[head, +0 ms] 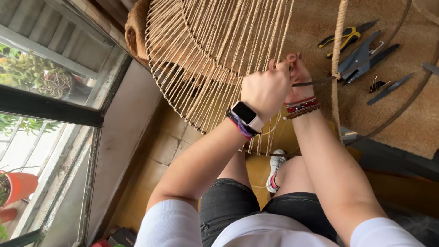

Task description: Weaving thin strands of material onto a circular wooden frame to create a furniture piece

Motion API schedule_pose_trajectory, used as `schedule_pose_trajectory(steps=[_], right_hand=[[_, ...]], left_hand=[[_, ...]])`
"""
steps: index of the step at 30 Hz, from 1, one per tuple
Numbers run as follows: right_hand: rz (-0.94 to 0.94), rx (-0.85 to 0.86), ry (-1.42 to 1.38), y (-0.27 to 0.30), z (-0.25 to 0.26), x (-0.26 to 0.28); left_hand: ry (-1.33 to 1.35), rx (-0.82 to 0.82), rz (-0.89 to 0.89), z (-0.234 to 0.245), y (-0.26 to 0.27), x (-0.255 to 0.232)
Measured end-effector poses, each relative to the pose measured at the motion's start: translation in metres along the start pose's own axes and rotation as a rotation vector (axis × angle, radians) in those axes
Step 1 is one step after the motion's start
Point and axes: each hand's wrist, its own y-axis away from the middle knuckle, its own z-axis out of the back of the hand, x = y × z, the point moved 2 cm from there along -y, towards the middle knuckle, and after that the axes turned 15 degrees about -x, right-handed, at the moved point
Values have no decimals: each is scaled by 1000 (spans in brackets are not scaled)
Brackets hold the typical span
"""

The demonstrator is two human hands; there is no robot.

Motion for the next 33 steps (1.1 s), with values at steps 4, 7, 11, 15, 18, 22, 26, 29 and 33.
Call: schedule_pose_trajectory(steps=[4,7,11,15,18,22,26,29,33], right_hand=[[106,168,-19,-17,9,1],[120,141,-13,-11,10,-3],[171,52,112,69,-13,24],[291,-185,318,109,-4,42],[355,-257,507,110,-3,52],[339,-284,746,112,-15,54],[229,-260,780,156,-56,76],[-33,-249,522,231,-96,90],[346,115,862,310,-36,61]], left_hand=[[-73,13,0,7,-13,-16],[16,40,-139,6,-22,10],[76,-45,-239,66,-24,12],[725,-199,17,56,4,23],[982,-163,223,65,70,-9],[1167,-19,419,47,176,-50],[1140,3,496,44,222,-60],[1099,41,495,70,207,-54],[1280,-87,892,58,216,-54]])
